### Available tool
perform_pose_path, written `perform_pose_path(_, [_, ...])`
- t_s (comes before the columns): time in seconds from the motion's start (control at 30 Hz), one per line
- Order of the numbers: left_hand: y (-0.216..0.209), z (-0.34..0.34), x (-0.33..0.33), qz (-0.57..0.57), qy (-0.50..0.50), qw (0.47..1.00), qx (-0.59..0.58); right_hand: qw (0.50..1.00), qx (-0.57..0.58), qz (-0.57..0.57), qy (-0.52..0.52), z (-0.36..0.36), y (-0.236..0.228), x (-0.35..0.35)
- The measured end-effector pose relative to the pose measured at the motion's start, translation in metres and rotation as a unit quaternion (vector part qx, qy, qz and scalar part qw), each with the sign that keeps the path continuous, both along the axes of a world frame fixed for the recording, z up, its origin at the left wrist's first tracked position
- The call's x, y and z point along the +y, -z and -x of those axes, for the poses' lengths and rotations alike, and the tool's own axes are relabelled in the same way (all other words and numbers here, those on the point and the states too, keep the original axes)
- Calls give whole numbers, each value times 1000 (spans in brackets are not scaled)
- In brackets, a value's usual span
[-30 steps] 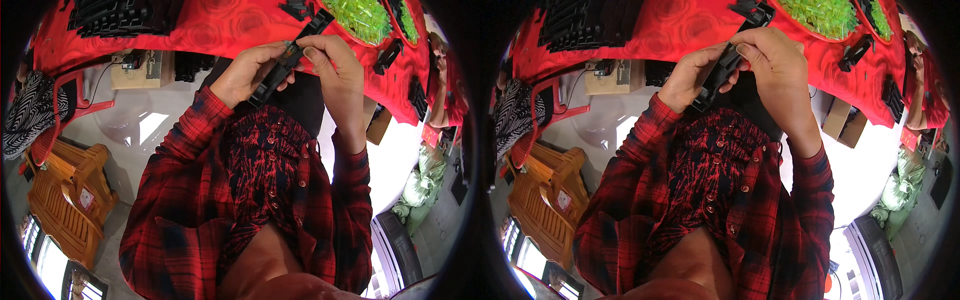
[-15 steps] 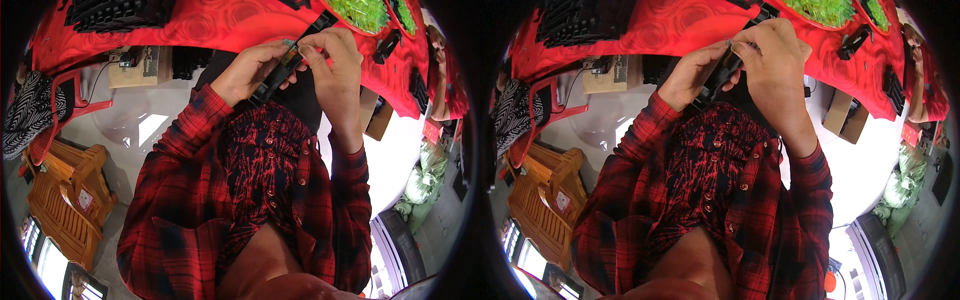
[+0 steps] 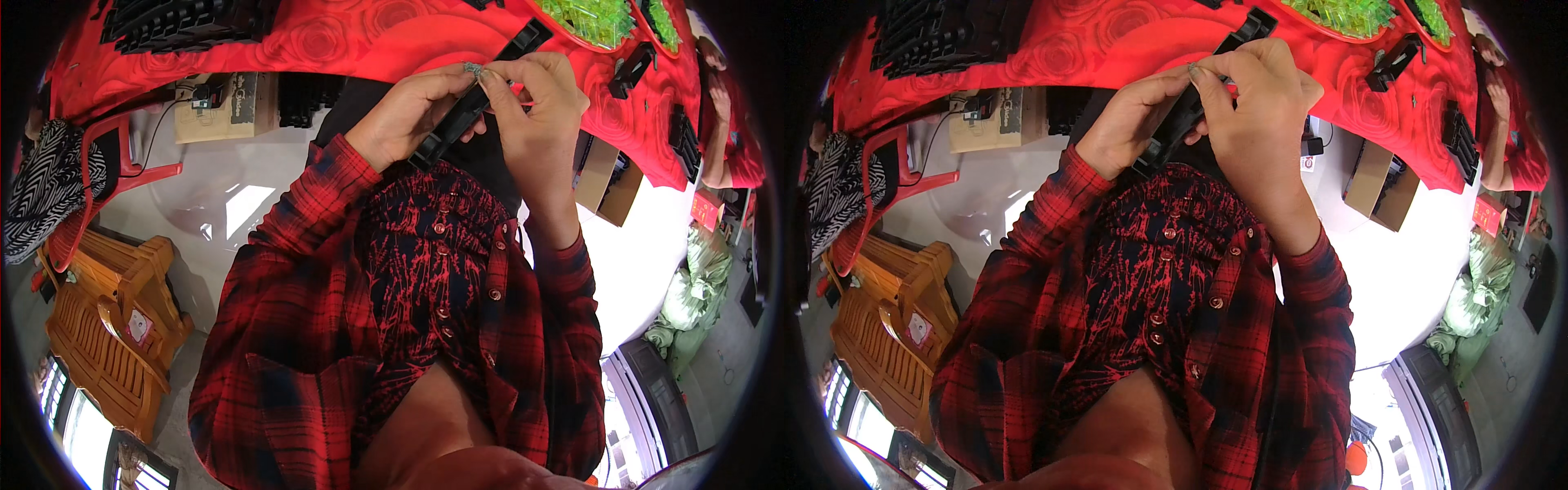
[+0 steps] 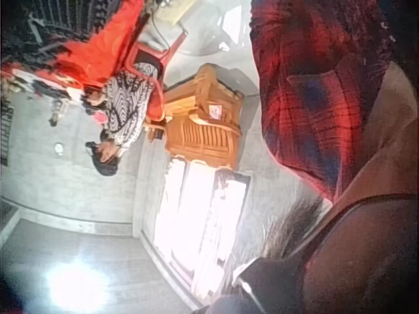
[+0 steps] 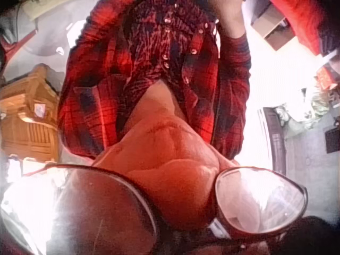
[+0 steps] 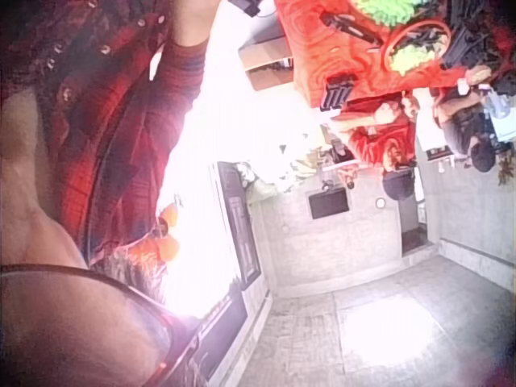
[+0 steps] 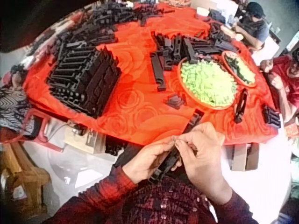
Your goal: The person assembles plastic toy components by taking black plastic frame parts, inserting green plastic pieces and black fittings into them, and pressing the pieces together by hand.
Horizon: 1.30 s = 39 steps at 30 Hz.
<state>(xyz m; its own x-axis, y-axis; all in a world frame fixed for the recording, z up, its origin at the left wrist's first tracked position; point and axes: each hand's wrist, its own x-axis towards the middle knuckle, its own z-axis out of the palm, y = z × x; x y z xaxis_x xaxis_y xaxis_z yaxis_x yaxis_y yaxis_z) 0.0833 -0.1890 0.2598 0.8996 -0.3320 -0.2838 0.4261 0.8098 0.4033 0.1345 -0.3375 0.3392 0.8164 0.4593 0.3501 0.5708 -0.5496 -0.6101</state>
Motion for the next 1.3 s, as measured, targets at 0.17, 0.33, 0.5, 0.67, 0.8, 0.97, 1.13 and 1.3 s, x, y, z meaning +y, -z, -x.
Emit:
perform_pose_path(0.17, [0,0,-2,0,12,1000,-10,995,-97,30,10,5,4,2])
perform_pose_path(0.33, [-9,0,-2,12,15,1000,-2,983,-171,59,32,8,11,4])
perform_pose_path(0.5, [-10,5,-2,-42,29,997,-55,978,-182,97,37,11,11,6])
perform_pose_path(0.67, [-14,5,-9,-150,28,982,-115,973,-193,111,55,12,10,4])
perform_pose_path(0.8, [-15,7,-10,-260,48,954,-138,975,-186,106,53,12,12,3])
perform_pose_path(0.97, [-21,9,-17,-315,30,942,-112,978,-172,108,48,10,19,-1])
perform_pose_path(1.13, [-25,11,-20,-337,17,935,-109,982,-148,110,35,10,17,-3])
perform_pose_path(1.3, [-19,12,-22,-384,-6,913,-139,986,-128,101,27,8,18,-6])
